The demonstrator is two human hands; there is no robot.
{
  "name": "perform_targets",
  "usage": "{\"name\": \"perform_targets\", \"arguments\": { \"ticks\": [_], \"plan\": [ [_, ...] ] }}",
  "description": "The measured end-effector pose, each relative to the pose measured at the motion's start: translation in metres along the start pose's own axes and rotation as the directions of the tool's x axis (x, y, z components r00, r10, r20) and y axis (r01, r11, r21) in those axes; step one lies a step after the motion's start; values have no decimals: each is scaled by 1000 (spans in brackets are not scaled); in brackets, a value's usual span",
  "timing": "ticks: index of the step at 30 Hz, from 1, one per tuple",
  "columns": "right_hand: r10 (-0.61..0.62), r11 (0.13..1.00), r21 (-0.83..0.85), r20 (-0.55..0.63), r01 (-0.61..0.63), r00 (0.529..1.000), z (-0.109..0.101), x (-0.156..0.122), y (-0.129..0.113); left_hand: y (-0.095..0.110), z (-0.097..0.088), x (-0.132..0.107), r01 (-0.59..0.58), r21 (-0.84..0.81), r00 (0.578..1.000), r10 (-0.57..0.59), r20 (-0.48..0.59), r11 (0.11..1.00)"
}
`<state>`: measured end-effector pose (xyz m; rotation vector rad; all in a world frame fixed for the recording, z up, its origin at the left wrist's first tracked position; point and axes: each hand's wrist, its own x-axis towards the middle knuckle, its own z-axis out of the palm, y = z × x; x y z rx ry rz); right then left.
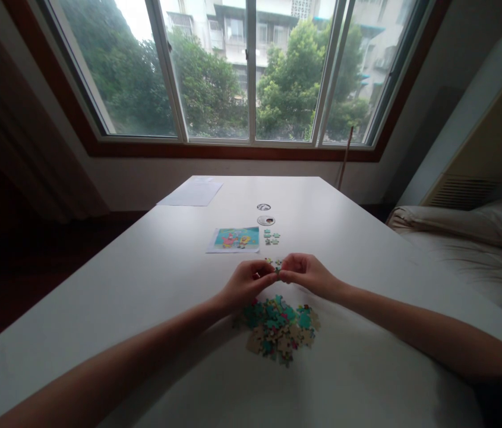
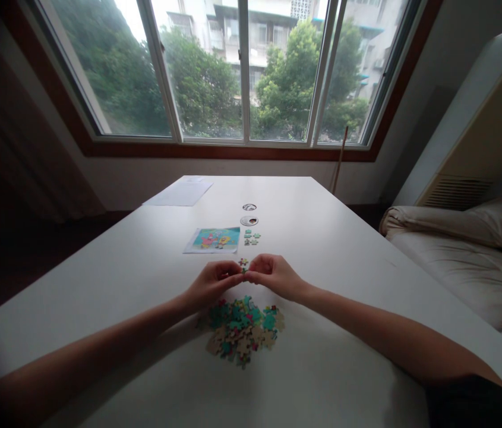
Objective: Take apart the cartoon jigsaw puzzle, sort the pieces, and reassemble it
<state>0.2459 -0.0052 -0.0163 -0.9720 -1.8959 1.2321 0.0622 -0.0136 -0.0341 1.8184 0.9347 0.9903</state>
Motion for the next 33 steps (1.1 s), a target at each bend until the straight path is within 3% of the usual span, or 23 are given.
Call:
{"name": "perform_targets", "arguments": {
  "ticks": [3, 6, 10, 14, 20, 24, 29, 33],
  "plan": [
    [-230, 927, -315, -46, 204, 972, -5, -3, 4, -2, -2, 2, 11, -22, 1000, -11, -19, 1000],
    [-374, 802, -504, -4, 322, 927, -8, -4, 6, -5, -3, 3, 16, -28, 999, -17, -33, 999],
    [-454, 670, -623, 86, 403, 887, -8, -5, 6, -5, -2, 2, 18, -11, 1000, -19, -25, 1000],
    [-488, 604, -665, 127, 439, 863, -11, -4, 5, -7, -5, 3, 7, 34, 1000, -7, -1, 999],
    [-499, 616, -694, 24, 373, 867, -26, 0, -2, -8, -21, 9, -52, 168, 990, 29, 136, 984],
    [-451, 648, -700, -35, 300, 892, -40, 12, 1, 0, -25, 8, -125, 245, 956, 51, 288, 962],
    [-266, 729, -668, -77, 148, 961, -56, 44, 31, 12, -22, 2, -286, 378, 868, 71, 492, 881],
    [-133, 731, -682, -125, 12, 983, -61, 69, 57, 15, -21, 1, -327, 441, 856, 64, 514, 835]
  ]
}}
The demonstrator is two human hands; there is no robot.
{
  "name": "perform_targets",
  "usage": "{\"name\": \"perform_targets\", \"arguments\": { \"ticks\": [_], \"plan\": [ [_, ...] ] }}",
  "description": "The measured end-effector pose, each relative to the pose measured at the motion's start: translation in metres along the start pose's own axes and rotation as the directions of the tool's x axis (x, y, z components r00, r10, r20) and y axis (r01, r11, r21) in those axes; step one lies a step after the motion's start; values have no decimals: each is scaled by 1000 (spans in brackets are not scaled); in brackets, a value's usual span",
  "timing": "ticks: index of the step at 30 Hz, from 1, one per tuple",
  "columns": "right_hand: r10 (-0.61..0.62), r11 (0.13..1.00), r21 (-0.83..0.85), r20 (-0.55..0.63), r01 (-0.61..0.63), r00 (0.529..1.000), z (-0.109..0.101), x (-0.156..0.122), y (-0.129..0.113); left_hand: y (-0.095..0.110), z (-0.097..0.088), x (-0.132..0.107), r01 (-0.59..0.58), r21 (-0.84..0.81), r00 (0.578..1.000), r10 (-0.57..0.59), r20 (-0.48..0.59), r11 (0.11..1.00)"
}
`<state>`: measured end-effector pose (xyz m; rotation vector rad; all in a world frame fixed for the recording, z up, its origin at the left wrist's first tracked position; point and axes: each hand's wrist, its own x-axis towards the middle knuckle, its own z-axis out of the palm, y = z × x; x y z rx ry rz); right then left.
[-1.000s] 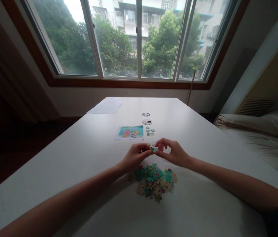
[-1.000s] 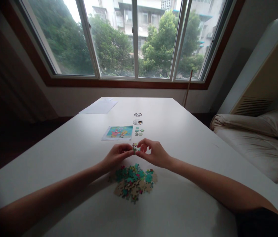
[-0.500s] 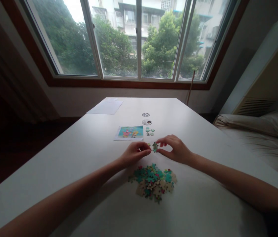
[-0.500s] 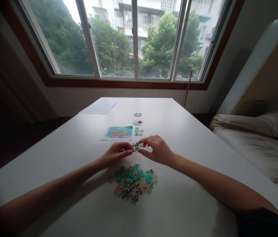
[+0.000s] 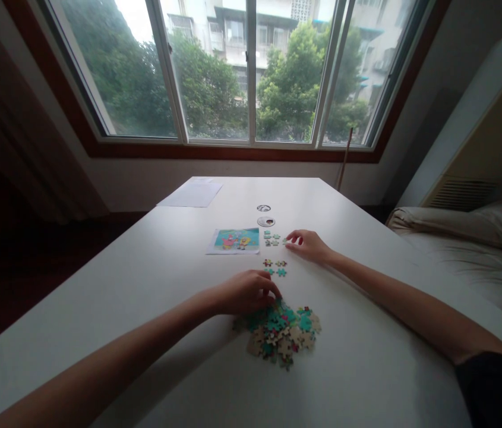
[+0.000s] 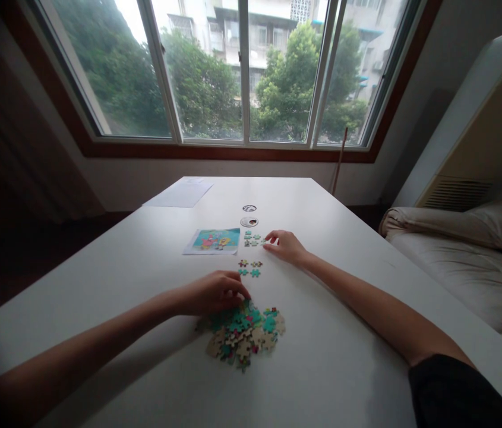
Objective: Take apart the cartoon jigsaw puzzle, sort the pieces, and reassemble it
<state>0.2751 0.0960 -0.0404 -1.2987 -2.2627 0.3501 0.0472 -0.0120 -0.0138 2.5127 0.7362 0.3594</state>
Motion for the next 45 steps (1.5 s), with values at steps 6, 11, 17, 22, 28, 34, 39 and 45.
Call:
{"name": "perform_targets", "arguments": {
  "ticks": [6, 11, 17, 22, 28, 34, 39, 45],
  "plan": [
    [6, 1000, -26, 11, -6, 1000, 9, 14, 10, 3, -1, 2, 44, 40, 999, -44, -16, 998],
    [12, 1000, -28, 35, -11, 999, 9, 17, 10, 7, 1, 3, 72, 54, 997, -71, -5, 996],
    [3, 1000, -21, 63, -2, 998, 5, 20, 9, 12, 1, 5, 122, 34, 992, -122, 10, 992],
    [-56, 998, 14, 39, 56, 998, -3, 2, -10, 5, 4, 5, 116, -162, 991, -124, -41, 980],
    [-250, 941, 285, 224, 182, 942, -16, -52, -57, -4, 6, 5, 128, -334, 988, -151, -43, 934],
    [-249, 902, 420, 310, 102, 918, -20, -75, -72, 0, 3, 6, 123, -425, 983, -170, -73, 897],
    [-168, 883, 468, 367, -25, 915, -19, -73, -64, 6, 1, 3, 90, -365, 992, -117, -53, 927],
    [-86, 897, 441, 236, -28, 968, -21, -71, -65, 6, 4, 4, 111, -333, 987, -142, -69, 936]
  ]
}}
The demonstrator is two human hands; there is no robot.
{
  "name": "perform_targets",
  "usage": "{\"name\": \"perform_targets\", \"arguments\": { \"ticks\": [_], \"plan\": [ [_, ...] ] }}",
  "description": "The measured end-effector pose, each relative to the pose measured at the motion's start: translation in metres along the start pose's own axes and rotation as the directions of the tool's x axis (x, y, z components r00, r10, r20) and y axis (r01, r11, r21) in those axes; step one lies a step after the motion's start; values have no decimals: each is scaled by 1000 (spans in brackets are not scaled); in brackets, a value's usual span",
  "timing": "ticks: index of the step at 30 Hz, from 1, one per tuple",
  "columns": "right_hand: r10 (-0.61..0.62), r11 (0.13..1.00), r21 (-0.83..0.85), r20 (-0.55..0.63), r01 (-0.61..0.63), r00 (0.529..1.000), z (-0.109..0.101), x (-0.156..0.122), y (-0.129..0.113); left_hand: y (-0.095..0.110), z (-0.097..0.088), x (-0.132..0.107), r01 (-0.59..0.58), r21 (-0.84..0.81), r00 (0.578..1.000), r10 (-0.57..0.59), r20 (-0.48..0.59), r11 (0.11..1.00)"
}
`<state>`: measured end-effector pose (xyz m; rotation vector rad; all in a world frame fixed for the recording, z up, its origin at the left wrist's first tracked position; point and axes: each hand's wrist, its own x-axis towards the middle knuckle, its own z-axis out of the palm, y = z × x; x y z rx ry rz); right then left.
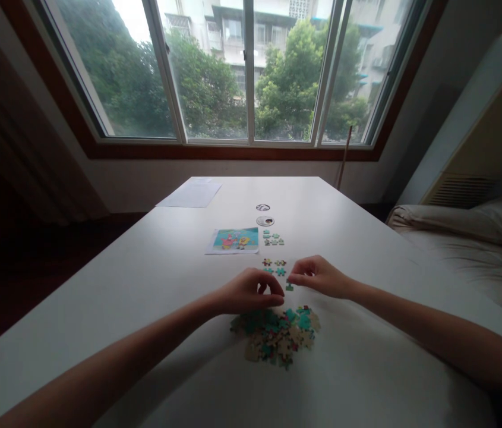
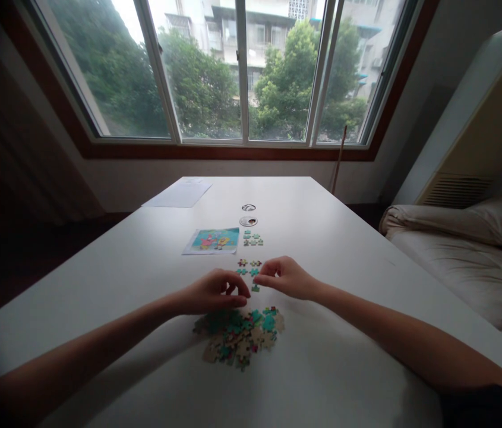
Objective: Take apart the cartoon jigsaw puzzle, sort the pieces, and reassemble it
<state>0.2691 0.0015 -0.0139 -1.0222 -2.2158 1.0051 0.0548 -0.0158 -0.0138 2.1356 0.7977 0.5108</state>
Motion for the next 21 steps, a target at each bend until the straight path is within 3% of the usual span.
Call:
{"name": "perform_targets", "arguments": {
  "ticks": [4, 8, 13, 17, 21],
  "plan": [
    [11, 1000, -18, -70, -13, 997, 5, 1, -5, -1, 4, 2, 53, -25, 991, -55, -125, 998],
    [-22, 998, -67, -123, 13, 992, 8, 0, -9, -6, 8, 4, 65, -114, 979, -85, -185, 991],
    [-191, 960, -250, -260, 125, 946, 9, -4, -6, -10, 10, 7, 81, -235, 942, -151, -301, 969],
    [-337, 877, -436, -256, 203, 906, 10, -6, -2, -10, 10, 8, 81, -256, 933, -164, -321, 963],
    [-384, 835, -503, -243, 222, 891, 12, -7, -3, -11, 10, 9, 67, -242, 939, -143, -313, 968]
  ]
}}
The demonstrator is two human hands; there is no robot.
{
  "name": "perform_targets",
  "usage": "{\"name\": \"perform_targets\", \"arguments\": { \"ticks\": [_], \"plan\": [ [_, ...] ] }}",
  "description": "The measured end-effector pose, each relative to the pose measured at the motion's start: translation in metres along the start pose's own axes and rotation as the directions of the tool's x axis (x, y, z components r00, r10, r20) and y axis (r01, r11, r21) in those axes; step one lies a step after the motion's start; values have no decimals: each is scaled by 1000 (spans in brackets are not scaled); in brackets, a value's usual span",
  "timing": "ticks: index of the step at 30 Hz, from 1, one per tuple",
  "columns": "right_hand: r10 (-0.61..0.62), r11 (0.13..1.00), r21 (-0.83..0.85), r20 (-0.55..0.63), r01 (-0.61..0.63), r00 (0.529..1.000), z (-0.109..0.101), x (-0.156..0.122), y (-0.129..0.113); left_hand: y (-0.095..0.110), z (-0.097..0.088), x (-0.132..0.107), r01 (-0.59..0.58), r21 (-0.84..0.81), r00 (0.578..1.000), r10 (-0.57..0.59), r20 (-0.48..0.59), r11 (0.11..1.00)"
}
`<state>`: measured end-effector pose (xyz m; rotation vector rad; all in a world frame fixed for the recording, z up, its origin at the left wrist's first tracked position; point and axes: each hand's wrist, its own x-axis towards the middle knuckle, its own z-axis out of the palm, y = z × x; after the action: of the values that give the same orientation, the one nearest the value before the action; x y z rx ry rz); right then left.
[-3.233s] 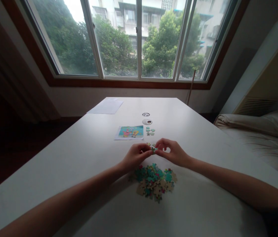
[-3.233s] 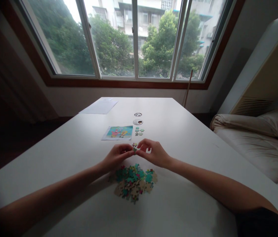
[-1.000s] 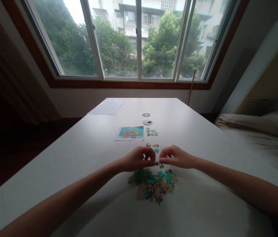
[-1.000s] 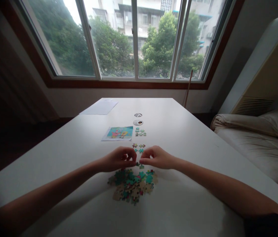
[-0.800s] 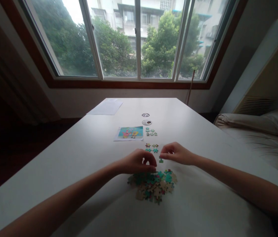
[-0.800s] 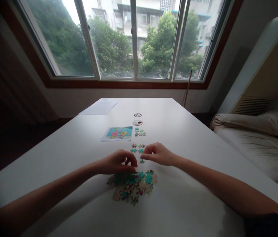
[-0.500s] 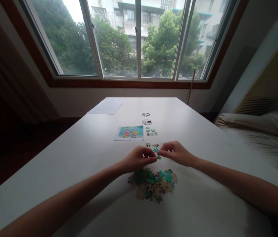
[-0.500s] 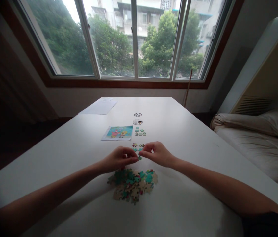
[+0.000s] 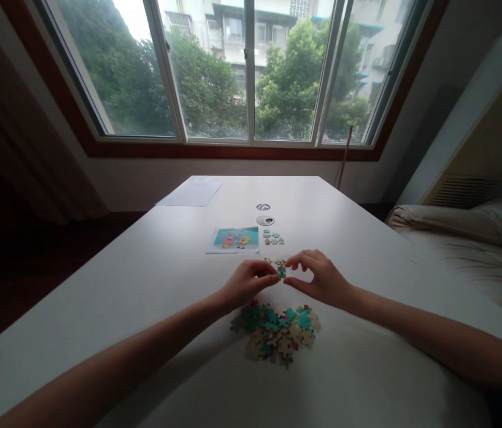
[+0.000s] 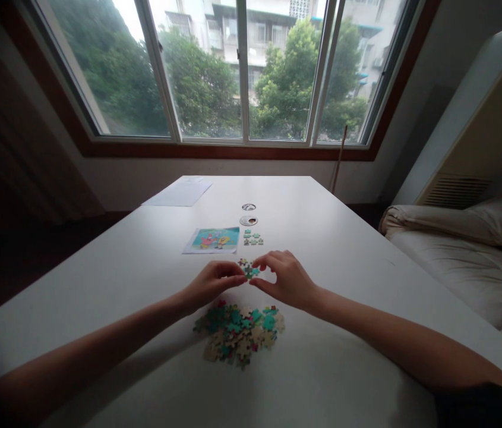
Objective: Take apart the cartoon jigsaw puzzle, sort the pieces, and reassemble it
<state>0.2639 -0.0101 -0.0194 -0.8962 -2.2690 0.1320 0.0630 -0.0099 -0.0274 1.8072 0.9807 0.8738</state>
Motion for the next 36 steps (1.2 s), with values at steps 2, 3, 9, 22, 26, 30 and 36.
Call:
{"name": "perform_targets", "arguments": {
  "ticks": [2, 3, 9, 22, 26, 30, 36],
  "plan": [
    [-27, 1000, -13, -2, 27, 1000, -1, 0, -2, -1, 0, 0, -7, 3, 1000, 7, 5, 1000],
    [-42, 999, -18, 1, 42, 999, -2, 1, -2, -2, -1, 0, -11, 6, 1000, 11, 9, 1000],
    [-57, 997, -49, 44, 59, 997, -5, 20, 25, -5, -6, 1, -65, 209, 995, 46, 94, 976],
    [321, 947, -70, 175, -314, 931, 32, 73, 135, 11, -5, -11, -303, 390, 902, 131, 410, 869],
    [316, 949, -80, 209, -306, 925, 37, 74, 140, 7, -4, -10, -327, 395, 895, 147, 422, 858],
    [309, 951, -87, 229, -297, 923, 36, 77, 143, 9, -3, -10, -327, 388, 893, 148, 425, 861],
    [292, 956, -93, 234, -278, 927, 38, 79, 143, 14, -4, -11, -341, 397, 889, 155, 431, 852]
  ]
}}
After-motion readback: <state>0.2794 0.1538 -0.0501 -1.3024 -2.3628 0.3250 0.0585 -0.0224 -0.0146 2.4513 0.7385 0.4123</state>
